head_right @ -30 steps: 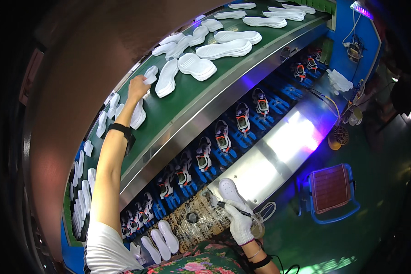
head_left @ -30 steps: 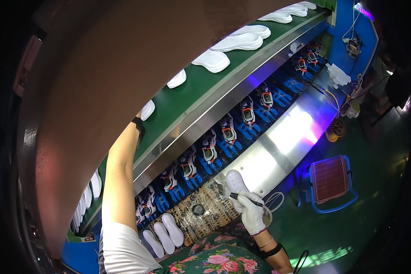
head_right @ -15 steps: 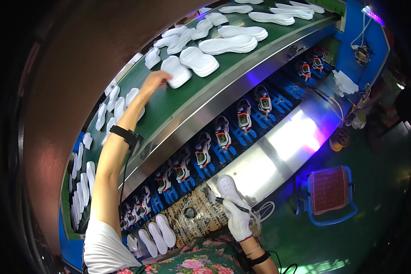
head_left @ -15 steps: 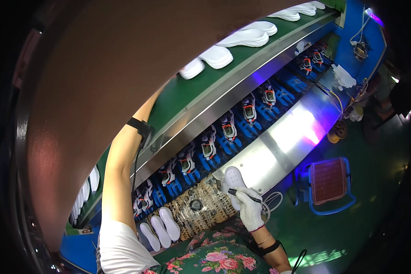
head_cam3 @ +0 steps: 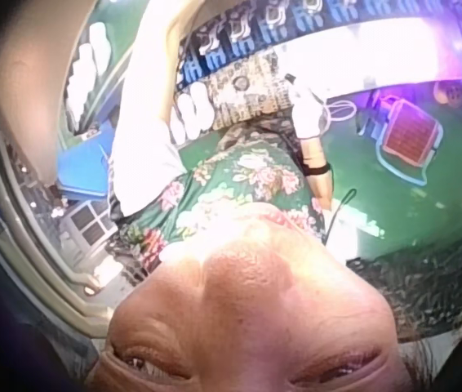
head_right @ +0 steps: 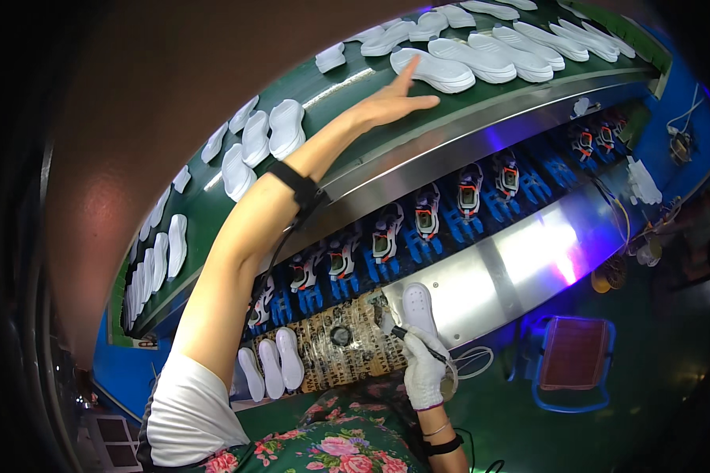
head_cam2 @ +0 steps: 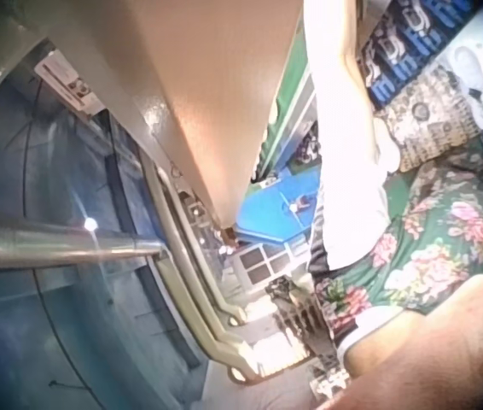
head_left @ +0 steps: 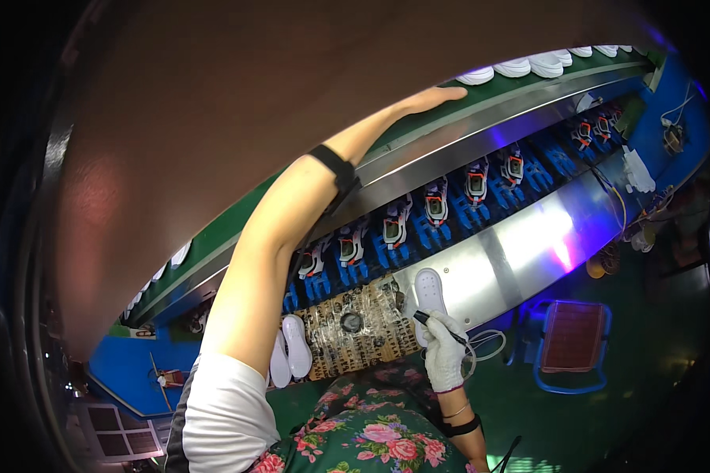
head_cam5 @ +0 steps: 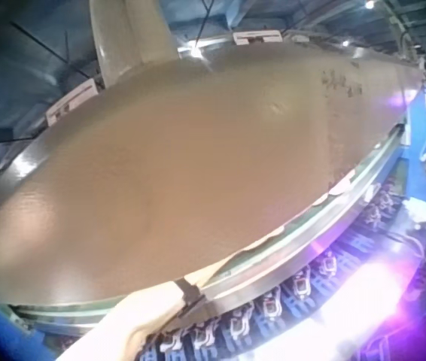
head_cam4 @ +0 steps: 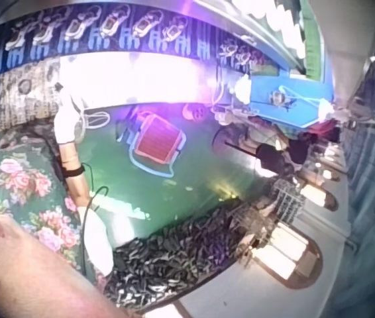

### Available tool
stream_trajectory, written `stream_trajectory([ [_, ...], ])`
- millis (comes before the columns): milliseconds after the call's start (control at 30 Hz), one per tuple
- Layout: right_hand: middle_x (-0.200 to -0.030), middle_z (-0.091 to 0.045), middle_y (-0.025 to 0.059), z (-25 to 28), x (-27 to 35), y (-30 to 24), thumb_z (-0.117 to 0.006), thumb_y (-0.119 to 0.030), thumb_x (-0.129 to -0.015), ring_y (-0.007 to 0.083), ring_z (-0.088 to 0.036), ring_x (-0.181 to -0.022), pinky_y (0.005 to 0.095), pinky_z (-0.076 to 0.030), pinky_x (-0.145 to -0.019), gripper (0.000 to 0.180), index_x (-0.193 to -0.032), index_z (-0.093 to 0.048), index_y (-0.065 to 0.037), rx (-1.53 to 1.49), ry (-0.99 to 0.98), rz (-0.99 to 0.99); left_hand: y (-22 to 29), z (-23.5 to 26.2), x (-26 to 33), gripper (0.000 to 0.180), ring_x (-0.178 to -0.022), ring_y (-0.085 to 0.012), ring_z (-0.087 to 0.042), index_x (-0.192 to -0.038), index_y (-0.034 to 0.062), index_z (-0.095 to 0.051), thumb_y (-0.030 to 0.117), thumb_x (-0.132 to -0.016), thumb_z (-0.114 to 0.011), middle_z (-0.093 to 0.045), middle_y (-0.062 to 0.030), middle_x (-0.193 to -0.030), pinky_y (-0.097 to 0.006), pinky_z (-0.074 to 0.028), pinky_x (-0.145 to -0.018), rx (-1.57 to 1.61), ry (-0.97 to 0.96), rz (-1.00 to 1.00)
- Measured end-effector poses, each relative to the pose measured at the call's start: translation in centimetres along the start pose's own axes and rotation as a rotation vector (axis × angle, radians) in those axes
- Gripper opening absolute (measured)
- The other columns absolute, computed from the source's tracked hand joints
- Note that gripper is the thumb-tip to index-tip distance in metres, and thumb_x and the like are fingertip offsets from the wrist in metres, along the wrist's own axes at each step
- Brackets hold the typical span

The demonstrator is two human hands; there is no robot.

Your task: Apply adhesive to the interior surface of shoe soles using a brush.

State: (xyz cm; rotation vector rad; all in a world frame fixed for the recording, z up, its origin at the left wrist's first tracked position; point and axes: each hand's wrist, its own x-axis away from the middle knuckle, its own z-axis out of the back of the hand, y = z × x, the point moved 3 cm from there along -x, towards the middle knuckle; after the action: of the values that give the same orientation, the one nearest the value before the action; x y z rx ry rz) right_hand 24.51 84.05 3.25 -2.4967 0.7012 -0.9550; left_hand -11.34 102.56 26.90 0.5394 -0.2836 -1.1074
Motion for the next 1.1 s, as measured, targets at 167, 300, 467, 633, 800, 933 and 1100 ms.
stream_trajectory([
  [167, -0.103, -0.072, 0.0134, 0.0, -0.2, 0.3, -0.066, 0.007, -0.083, 0.0135, -0.066, -0.079, 0.0208, -0.052, -0.067, 0.019, -0.101, -0.070, 0.003, 0.035, -0.012, -0.015, -8.3, 8.7, 8.6, 0.069, -0.129, -0.0407, -0.046, -0.140, 0.0223, -0.053, 0.063, -0.084, -0.060, -0.054, -0.0254, -0.133, -0.047, -0.037, -0.106, -0.557, 0.382, 0.209],
  [300, -0.103, -0.071, 0.0135, -0.8, -0.1, 0.9, -0.066, 0.006, -0.084, 0.0131, -0.065, -0.078, 0.0206, -0.051, -0.066, 0.019, -0.102, -0.070, 0.003, 0.035, -0.095, -0.040, -13.4, 12.4, 16.1, 0.066, -0.124, -0.0384, -0.050, -0.138, 0.0254, -0.056, 0.065, -0.085, -0.058, -0.057, -0.0241, -0.128, -0.043, -0.040, -0.102, -0.574, 0.334, 0.524],
  [467, -0.104, -0.071, 0.0128, -2.1, 0.5, 2.0, -0.066, 0.004, -0.085, 0.0127, -0.065, -0.078, 0.0210, -0.051, -0.067, 0.019, -0.103, -0.070, 0.003, 0.082, -0.178, -0.069, -11.9, 10.7, 21.7, 0.060, -0.112, -0.0316, -0.056, -0.136, 0.0231, -0.059, 0.057, -0.087, -0.063, -0.061, -0.0225, -0.117, -0.038, -0.043, -0.094, -0.248, 0.216, 0.334],
  [633, -0.105, -0.071, 0.0112, -2.8, 0.9, 2.5, -0.067, 0.002, -0.086, 0.0130, -0.066, -0.085, 0.0211, -0.051, -0.069, 0.019, -0.104, -0.070, 0.002, 0.079, -0.197, -0.099, -11.1, 11.4, 26.4, 0.060, -0.097, -0.0244, -0.054, -0.138, 0.0201, -0.056, 0.044, -0.085, -0.071, -0.059, -0.0159, -0.108, -0.035, -0.043, -0.088, -0.274, 0.449, 0.185],
  [800, -0.104, -0.072, 0.0096, -2.9, 1.3, 2.3, -0.067, 0.001, -0.087, 0.0132, -0.067, -0.087, 0.0212, -0.050, -0.070, 0.017, -0.104, -0.070, 0.001, 0.104, -0.166, -0.080, -15.4, 14.5, 28.4, 0.048, -0.086, -0.0152, -0.047, -0.114, 0.0084, -0.062, 0.041, -0.081, -0.075, -0.055, -0.0055, -0.097, -0.029, -0.040, -0.079, -0.254, 0.438, 0.302],
  [933, -0.102, -0.072, 0.0083, -2.8, 1.5, 1.9, -0.067, 0.000, -0.087, 0.0120, -0.066, -0.085, 0.0209, -0.050, -0.069, 0.017, -0.104, -0.069, 0.001, 0.065, -0.184, -0.101, -15.7, 12.0, 26.7, 0.041, -0.086, -0.0138, -0.046, -0.097, 0.0078, -0.059, 0.041, -0.081, -0.076, -0.055, -0.0048, -0.099, -0.027, -0.038, -0.074, -0.069, 0.347, 0.364],
  [1100, -0.101, -0.071, 0.0087, -2.2, 1.8, 0.8, -0.067, 0.000, -0.086, 0.0115, -0.065, -0.082, 0.0203, -0.051, -0.070, 0.019, -0.104, -0.070, 0.002, -0.003, -0.153, -0.065, -10.5, 6.6, 19.4, 0.056, -0.111, -0.0255, -0.052, -0.124, 0.0052, -0.057, 0.029, -0.079, -0.078, -0.054, -0.0161, -0.123, -0.034, -0.043, -0.096, 0.001, 0.291, 0.171],
])
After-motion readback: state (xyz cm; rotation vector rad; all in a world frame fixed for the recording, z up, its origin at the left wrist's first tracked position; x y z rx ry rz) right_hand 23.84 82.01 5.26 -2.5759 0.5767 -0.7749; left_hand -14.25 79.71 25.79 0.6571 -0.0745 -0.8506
